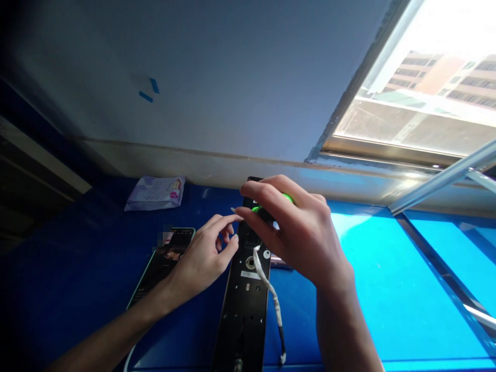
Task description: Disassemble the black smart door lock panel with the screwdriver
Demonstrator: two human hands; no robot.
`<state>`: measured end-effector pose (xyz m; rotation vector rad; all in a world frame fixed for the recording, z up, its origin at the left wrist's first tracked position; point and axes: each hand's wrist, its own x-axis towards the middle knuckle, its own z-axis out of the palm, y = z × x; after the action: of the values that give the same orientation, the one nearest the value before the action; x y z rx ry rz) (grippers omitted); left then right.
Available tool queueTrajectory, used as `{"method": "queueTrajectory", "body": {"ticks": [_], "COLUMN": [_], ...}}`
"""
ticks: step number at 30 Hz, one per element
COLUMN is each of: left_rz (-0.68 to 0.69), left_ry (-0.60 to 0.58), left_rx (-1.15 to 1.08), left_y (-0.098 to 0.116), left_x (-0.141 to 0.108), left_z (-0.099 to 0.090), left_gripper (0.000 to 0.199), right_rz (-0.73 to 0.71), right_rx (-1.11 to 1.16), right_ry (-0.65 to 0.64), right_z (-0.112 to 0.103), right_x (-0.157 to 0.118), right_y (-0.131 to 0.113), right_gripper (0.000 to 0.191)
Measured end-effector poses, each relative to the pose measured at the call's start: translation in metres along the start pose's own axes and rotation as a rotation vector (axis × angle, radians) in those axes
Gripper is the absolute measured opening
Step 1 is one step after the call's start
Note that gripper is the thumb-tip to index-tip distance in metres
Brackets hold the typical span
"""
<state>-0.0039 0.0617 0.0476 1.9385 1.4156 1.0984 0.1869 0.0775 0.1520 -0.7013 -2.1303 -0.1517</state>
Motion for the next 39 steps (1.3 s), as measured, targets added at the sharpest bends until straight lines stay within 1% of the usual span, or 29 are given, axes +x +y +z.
{"method": "queueTrajectory", "body": {"ticks": [4, 6, 9, 11, 13, 15, 19, 20, 23, 25, 29, 31, 34, 37, 39], "left_rz": [-0.038, -0.034, -0.016, -0.009, -0.017, -0.04, -0.097, -0.108, -0.133, -0.147, -0.153, -0.161, -0.174, -0.171, -0.173], "left_ry": [-0.033, -0.036, -0.026, -0.021, -0.028, -0.043, -0.069, -0.077, -0.095, -0.105, -0.115, -0.122, -0.132, -0.127, -0.126], "left_rx": [0.018, 0.024, 0.023, 0.008, -0.008, -0.013, -0.021, -0.028, -0.062, -0.082, -0.103, -0.121, -0.141, -0.139, -0.144], "left_y": [0.0026, 0.0028, 0.0025, 0.0023, 0.0023, 0.0029, 0.0056, 0.0064, 0.0081, 0.0089, 0.0097, 0.0097, 0.0096, 0.0095, 0.0093], "left_x": [0.0007, -0.0002, -0.0007, 0.0, 0.001, 0.0013, 0.0004, 0.0002, 0.0004, 0.0011, 0.0023, 0.0024, 0.0018, 0.0007, 0.0001], "left_z": [-0.0012, -0.0008, -0.0003, -0.0003, -0.0001, 0.0005, 0.0004, -0.0001, -0.0026, -0.0041, -0.0057, -0.006, -0.0062, -0.0063, -0.0064], "left_gripper": [0.034, 0.035, 0.036, 0.034, 0.034, 0.035, 0.038, 0.038, 0.038, 0.037, 0.036, 0.037, 0.038, 0.038, 0.038], "right_rz": [0.016, 0.016, -0.011, -0.007, 0.013, 0.019, 0.006, 0.008, 0.024, 0.027, 0.019, 0.023, 0.03, 0.022, 0.026], "right_rx": [0.128, 0.103, 0.031, 0.04, 0.087, 0.093, -0.013, -0.005, 0.085, 0.083, -0.004, 0.032, 0.07, 0.006, 0.011], "right_ry": [-0.01, -0.021, -0.016, -0.007, -0.011, -0.021, -0.028, -0.024, -0.011, -0.007, -0.017, -0.017, -0.021, -0.031, -0.03], "right_z": [-0.0014, -0.0022, -0.003, -0.0028, -0.0022, -0.0015, -0.0007, -0.0007, -0.0012, -0.002, -0.0033, -0.0034, -0.0038, -0.0052, -0.0057], "right_x": [-0.0002, 0.0002, 0.0005, 0.0004, 0.0002, 0.0005, 0.0017, 0.0017, 0.0005, -0.0005, -0.0009, -0.0006, -0.0008, -0.0018, -0.0021], "right_y": [-0.0016, -0.0021, -0.0018, -0.0017, -0.002, -0.0026, -0.0027, -0.0026, -0.0026, -0.0026, -0.0021, -0.0017, -0.0013, -0.0014, -0.0018], "right_gripper": [0.051, 0.046, 0.03, 0.03, 0.037, 0.039, 0.022, 0.022, 0.035, 0.04, 0.026, 0.028, 0.036, 0.029, 0.028]}}
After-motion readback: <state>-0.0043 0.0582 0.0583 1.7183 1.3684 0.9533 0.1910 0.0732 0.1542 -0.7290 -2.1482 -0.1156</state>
